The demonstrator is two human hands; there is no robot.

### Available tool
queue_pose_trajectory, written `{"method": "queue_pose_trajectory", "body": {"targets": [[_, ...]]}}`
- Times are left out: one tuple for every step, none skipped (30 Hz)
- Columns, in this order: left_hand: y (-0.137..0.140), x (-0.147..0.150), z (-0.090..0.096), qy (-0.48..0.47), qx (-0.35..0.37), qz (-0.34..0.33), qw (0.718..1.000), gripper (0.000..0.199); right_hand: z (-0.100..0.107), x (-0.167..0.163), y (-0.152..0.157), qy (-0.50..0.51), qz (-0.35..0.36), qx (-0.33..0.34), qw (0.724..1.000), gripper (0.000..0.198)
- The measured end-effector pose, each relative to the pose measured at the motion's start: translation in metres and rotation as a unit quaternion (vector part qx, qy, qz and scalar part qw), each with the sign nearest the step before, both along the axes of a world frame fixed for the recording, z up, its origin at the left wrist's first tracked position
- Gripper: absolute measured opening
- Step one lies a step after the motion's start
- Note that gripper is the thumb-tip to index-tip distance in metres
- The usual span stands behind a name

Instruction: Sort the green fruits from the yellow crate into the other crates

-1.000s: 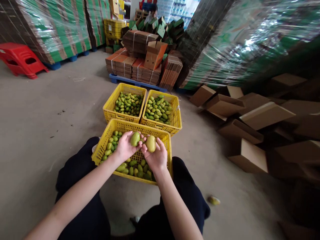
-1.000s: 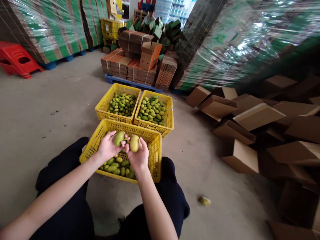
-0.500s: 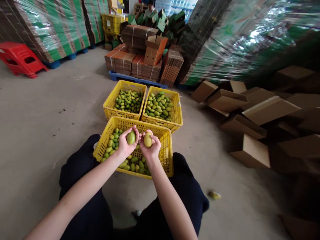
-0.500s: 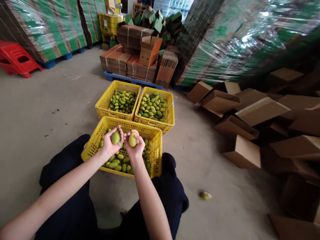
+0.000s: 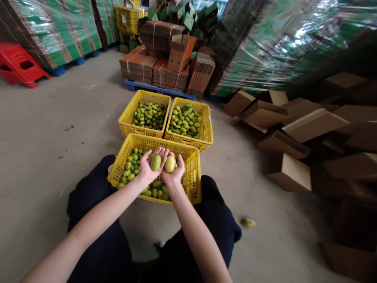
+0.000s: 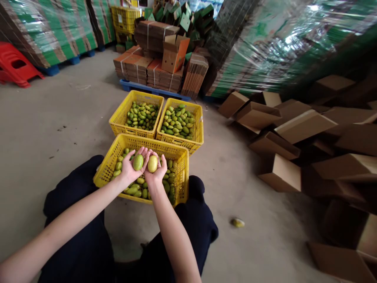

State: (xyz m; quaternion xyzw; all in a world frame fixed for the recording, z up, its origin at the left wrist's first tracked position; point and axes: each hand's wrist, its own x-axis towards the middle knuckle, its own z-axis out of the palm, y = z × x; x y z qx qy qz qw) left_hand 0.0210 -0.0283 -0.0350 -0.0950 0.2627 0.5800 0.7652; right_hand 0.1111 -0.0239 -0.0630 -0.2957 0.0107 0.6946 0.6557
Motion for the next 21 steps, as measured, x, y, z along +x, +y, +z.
{"method": "queue_pose_trajectory", "body": {"targets": [[0.000, 0.000, 0.000, 0.003, 0.002, 0.004, 1.000, 0.037, 0.001, 0.000, 0.000, 0.002, 0.002, -0.003, 1.000, 0.021], [0.001, 0.000, 0.000, 0.009, 0.006, 0.010, 1.000, 0.037, 0.002, 0.000, 0.000, 0.006, 0.004, -0.004, 1.000, 0.021], [0.001, -0.001, 0.000, 0.016, 0.010, 0.016, 1.000, 0.038, 0.003, 0.000, 0.000, 0.010, 0.007, -0.005, 1.000, 0.020], [0.002, -0.001, 0.000, 0.024, 0.016, 0.022, 0.999, 0.039, 0.004, 0.000, 0.000, 0.013, 0.011, -0.004, 1.000, 0.020], [0.002, -0.001, 0.000, 0.030, 0.021, 0.027, 0.999, 0.039, 0.005, -0.001, 0.000, 0.013, 0.014, -0.003, 1.000, 0.019], [0.002, -0.001, 0.000, 0.036, 0.026, 0.030, 0.999, 0.040, 0.006, -0.001, 0.000, 0.012, 0.015, -0.002, 1.000, 0.019], [0.002, 0.000, 0.000, 0.038, 0.029, 0.030, 0.998, 0.041, 0.008, -0.001, 0.000, 0.012, 0.016, -0.004, 1.000, 0.019], [0.001, 0.000, 0.000, 0.040, 0.029, 0.030, 0.998, 0.041, 0.009, -0.001, 0.000, 0.014, 0.017, -0.008, 1.000, 0.018], [0.001, 0.001, 0.001, 0.040, 0.027, 0.029, 0.998, 0.042, 0.010, -0.001, 0.000, 0.017, 0.018, -0.015, 1.000, 0.018], [0.001, 0.000, 0.003, 0.039, 0.025, 0.026, 0.999, 0.042, 0.012, 0.000, -0.001, 0.024, 0.020, -0.023, 0.999, 0.018], [0.001, -0.002, 0.006, 0.037, 0.023, 0.023, 0.999, 0.041, 0.014, 0.001, -0.001, 0.033, 0.020, -0.029, 0.999, 0.018], [0.002, -0.006, 0.010, 0.035, 0.023, 0.024, 0.999, 0.040, 0.016, 0.003, -0.002, 0.043, 0.019, -0.034, 0.998, 0.019], [0.003, -0.012, 0.016, 0.035, 0.026, 0.032, 0.999, 0.038, 0.018, 0.005, -0.003, 0.052, 0.013, -0.037, 0.998, 0.020], [0.006, -0.019, 0.023, 0.040, 0.035, 0.047, 0.998, 0.036, 0.021, 0.008, -0.003, 0.058, 0.003, -0.039, 0.998, 0.021], [0.010, -0.029, 0.030, 0.051, 0.048, 0.068, 0.995, 0.034, 0.023, 0.011, -0.004, 0.063, -0.010, -0.042, 0.997, 0.021], [0.014, -0.039, 0.036, 0.069, 0.068, 0.091, 0.991, 0.031, 0.026, 0.015, -0.004, 0.064, -0.024, -0.045, 0.997, 0.020], [0.019, -0.049, 0.041, 0.094, 0.090, 0.109, 0.985, 0.028, 0.029, 0.018, -0.004, 0.063, -0.037, -0.050, 0.996, 0.019], [0.023, -0.057, 0.044, 0.125, 0.108, 0.121, 0.979, 0.025, 0.032, 0.023, -0.003, 0.062, -0.047, -0.055, 0.995, 0.018], [0.026, -0.063, 0.044, 0.163, 0.118, 0.123, 0.972, 0.022, 0.035, 0.027, -0.002, 0.063, -0.054, -0.061, 0.995, 0.018], [0.027, -0.064, 0.041, 0.210, 0.121, 0.110, 0.964, 0.019, 0.039, 0.033, -0.001, 0.065, -0.055, -0.069, 0.994, 0.017], [0.026, -0.062, 0.036, 0.267, 0.118, 0.080, 0.953, 0.017, 0.043, 0.039, 0.001, 0.067, -0.054, -0.075, 0.993, 0.016]]}}
